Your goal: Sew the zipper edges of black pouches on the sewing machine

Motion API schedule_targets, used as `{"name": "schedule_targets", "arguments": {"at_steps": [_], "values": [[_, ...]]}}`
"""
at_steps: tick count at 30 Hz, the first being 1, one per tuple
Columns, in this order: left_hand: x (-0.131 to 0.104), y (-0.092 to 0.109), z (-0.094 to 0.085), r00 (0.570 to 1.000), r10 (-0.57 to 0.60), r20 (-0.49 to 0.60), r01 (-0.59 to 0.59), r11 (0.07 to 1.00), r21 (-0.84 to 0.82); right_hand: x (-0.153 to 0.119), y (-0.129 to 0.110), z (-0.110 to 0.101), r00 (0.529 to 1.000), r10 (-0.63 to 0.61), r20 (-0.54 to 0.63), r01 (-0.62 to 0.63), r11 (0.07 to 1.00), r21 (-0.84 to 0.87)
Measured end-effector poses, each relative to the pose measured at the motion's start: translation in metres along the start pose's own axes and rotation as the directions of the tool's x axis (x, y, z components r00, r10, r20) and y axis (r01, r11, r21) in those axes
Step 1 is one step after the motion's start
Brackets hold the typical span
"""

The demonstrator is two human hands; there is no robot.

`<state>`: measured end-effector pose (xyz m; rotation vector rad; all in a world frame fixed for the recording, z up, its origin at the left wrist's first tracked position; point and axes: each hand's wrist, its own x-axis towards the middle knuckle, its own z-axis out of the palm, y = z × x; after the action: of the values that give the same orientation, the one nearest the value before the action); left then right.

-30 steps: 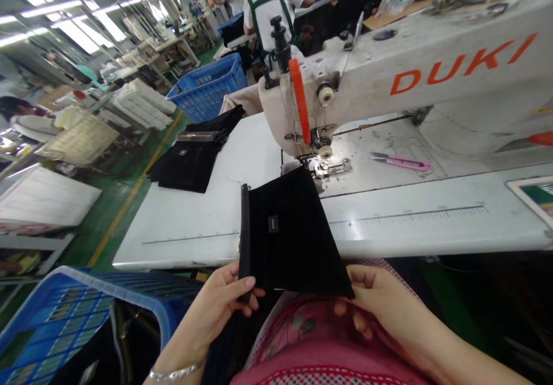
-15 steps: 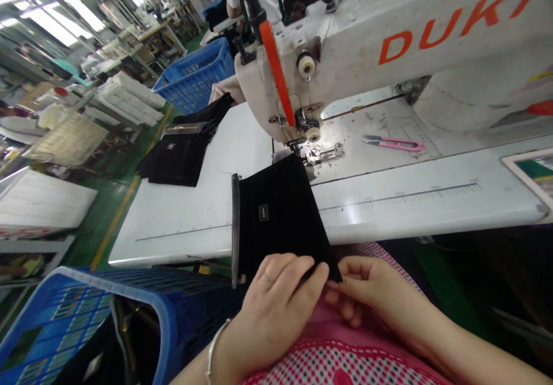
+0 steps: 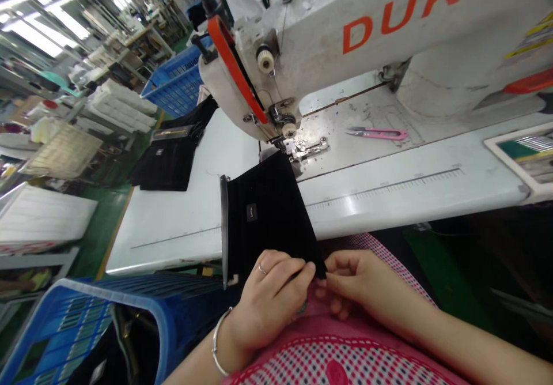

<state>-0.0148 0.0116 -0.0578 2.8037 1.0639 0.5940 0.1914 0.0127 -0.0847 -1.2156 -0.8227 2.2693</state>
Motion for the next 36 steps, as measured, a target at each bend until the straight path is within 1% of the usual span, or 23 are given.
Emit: {"name": "schedule_targets", "arguments": {"at_steps": [3, 9, 15, 18, 21, 26, 30, 32, 35, 36], "values": [[0.003, 0.0, 0.0, 1.0, 0.007, -0.014, -0.007, 1.0, 0.007, 0.001, 0.001, 0.0, 1.0, -0.004, 0.01, 0.004, 1.0, 0.0], [0.008, -0.001, -0.002, 0.999, 0.043, 0.001, -0.043, 0.999, 0.015, -0.002, -0.004, 0.003, 0.999, 0.002, 0.036, -0.004, 0.999, 0.033], [0.003, -0.003, -0.001, 0.998, 0.06, -0.01, -0.06, 0.998, -0.016, -0.01, -0.009, 0.0, 0.997, 0.018, 0.07, -0.023, 0.998, 0.062], [-0.001, -0.005, 0.002, 0.997, 0.072, -0.002, -0.072, 0.997, -0.031, -0.011, -0.009, -0.002, 0.992, -0.034, 0.124, 0.017, 0.99, 0.137], [-0.002, -0.005, 0.003, 0.996, 0.09, 0.001, -0.089, 0.995, -0.033, -0.008, -0.007, -0.004, 0.988, -0.063, 0.142, 0.03, 0.974, 0.225], [-0.003, -0.006, 0.003, 0.995, 0.101, 0.013, -0.1, 0.994, -0.039, -0.003, -0.004, -0.004, 0.991, -0.016, 0.13, -0.017, 0.967, 0.255], [-0.001, -0.003, 0.004, 0.993, 0.114, -0.009, -0.114, 0.993, -0.029, 0.0, -0.006, -0.001, 0.993, 0.013, 0.119, -0.037, 0.98, 0.196], [0.001, 0.0, 0.005, 0.996, 0.085, -0.009, -0.085, 0.996, 0.001, 0.001, -0.007, 0.002, 0.994, 0.015, 0.106, -0.032, 0.986, 0.163], [0.006, 0.003, 0.006, 1.0, -0.023, 0.012, 0.023, 0.997, 0.071, 0.0, -0.006, 0.002, 0.991, 0.009, 0.132, -0.024, 0.994, 0.108], [0.008, 0.004, 0.006, 0.999, -0.051, 0.016, 0.049, 0.995, 0.085, -0.002, -0.006, 0.0, 0.99, 0.006, 0.142, -0.014, 0.999, 0.05]]}}
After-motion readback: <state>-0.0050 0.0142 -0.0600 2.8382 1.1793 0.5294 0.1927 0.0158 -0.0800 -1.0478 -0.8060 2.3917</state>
